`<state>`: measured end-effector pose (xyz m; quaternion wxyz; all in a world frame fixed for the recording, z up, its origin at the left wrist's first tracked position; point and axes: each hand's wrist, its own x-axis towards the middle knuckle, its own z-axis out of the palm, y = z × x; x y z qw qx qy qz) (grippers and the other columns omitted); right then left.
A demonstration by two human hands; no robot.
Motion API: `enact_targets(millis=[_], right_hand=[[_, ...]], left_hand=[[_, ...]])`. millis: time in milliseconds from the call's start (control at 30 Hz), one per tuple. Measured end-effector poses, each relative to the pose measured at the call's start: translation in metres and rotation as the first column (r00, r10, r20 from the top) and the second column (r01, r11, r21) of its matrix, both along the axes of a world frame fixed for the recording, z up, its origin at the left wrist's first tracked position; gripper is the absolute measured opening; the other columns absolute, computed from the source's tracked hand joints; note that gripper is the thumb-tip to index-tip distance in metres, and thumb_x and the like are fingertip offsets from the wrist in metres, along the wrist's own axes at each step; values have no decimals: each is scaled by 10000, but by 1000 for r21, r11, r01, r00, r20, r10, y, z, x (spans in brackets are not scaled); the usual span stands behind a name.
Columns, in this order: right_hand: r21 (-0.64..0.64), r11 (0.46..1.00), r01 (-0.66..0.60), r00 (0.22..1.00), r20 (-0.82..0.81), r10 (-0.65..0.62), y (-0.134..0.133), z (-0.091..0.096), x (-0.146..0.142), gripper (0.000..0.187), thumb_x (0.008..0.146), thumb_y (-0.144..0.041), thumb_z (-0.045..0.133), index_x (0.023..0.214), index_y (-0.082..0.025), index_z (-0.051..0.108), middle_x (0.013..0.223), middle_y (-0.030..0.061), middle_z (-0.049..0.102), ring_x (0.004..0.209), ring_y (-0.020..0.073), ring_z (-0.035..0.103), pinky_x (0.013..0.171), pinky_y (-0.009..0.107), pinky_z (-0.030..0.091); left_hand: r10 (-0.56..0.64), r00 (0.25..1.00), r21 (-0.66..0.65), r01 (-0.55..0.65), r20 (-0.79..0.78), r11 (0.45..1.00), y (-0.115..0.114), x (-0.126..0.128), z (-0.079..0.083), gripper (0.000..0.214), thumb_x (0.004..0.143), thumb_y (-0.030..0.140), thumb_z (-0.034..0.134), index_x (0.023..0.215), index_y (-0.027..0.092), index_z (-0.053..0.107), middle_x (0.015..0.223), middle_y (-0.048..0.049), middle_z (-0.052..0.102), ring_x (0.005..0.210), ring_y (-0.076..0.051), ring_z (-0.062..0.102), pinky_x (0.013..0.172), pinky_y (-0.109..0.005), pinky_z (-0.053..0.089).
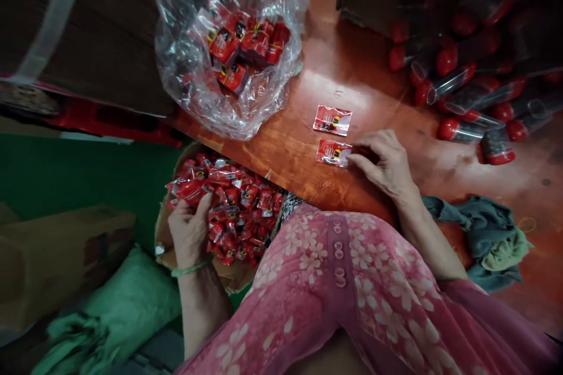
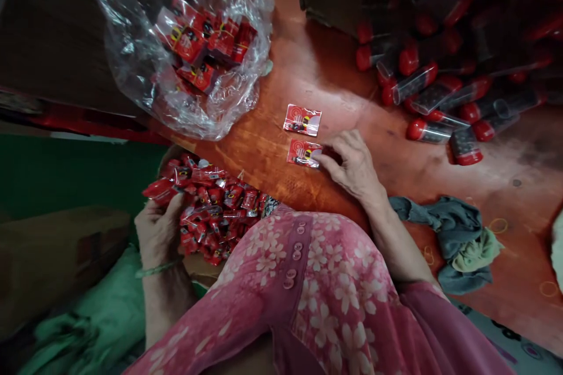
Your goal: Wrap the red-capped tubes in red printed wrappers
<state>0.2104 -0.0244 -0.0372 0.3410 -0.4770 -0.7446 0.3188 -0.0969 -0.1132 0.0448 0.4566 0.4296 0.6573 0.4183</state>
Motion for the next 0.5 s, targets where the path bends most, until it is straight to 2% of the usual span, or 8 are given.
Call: enact_targets(millis=[67,133,233,300,367,400,433,500], right_hand=[[61,996,-70,983,174,58,-3,0,-1,390,933,-544,675,1143,-220,731,1108,107,706,1049,273,599,941,472,455],[61,995,-80,952,300,58,-6,0,-1,469,923,-601,653,1215,-240,722,1219,130,661,1127,315,545,962,524,421],[54,997,-58,932,360,35,-10,-3,0,428,941,-602,621,1171,-264,748,1235,120,635,1130,318,515,957,542,395],[52,997,-60,933,359,37,-11,-6,-1,376,958,-571,612,1117,-270,771,1205,111,639,1106,307,516,942,530,387],[63,996,-68,933,358,41,-11,-7,-3,341,971,-539,606,1074,-270,787,1178,110,648,1077,296,520,923,515,380],[69,995,-68,932,359,39,-11,-8,-4,327,978,-524,602,1056,-268,792,1164,109,653,1062,292,522,915,508,378],[73,995,-64,931,362,34,-11,-8,-5,316,985,-508,597,1041,-268,794,1148,107,658,1048,287,523,910,502,375],[68,996,-55,929,370,27,-10,-8,-8,291,996,-479,590,1028,-272,792,1118,101,662,1034,282,520,907,492,370]], left_hand=[[-18,996,31,21,-91,999,-4,-5,-3,455,845,575,695,1046,176,783,1003,-74,806,1146,-326,715,901,-476,580],[-12,986,55,21,-164,998,-10,-18,-12,432,869,536,684,1089,176,775,1020,-67,805,1173,-335,701,907,-488,568],[76,944,118,-39,-321,992,-17,-38,-29,401,884,453,705,1174,180,748,1061,-59,802,1133,-319,715,917,-497,560],[135,865,194,-44,-484,980,-14,-35,-39,417,862,408,755,1214,185,731,1106,-62,798,1055,-288,740,929,-493,570],[60,786,250,122,-616,961,-2,-14,-47,405,858,381,775,1207,181,731,1160,-84,786,1034,-264,746,951,-479,584],[-61,751,249,292,-657,924,7,1,-49,376,881,366,753,1211,187,728,1196,-91,775,1077,-257,735,972,-461,585],[-167,709,259,451,-685,854,18,19,-51,358,910,353,720,1228,188,719,1228,-104,761,1119,-250,720,989,-440,583],[-270,630,260,619,-728,741,39,53,-55,346,956,342,655,1260,181,698,1269,-131,735,1195,-255,678,1043,-442,555]])
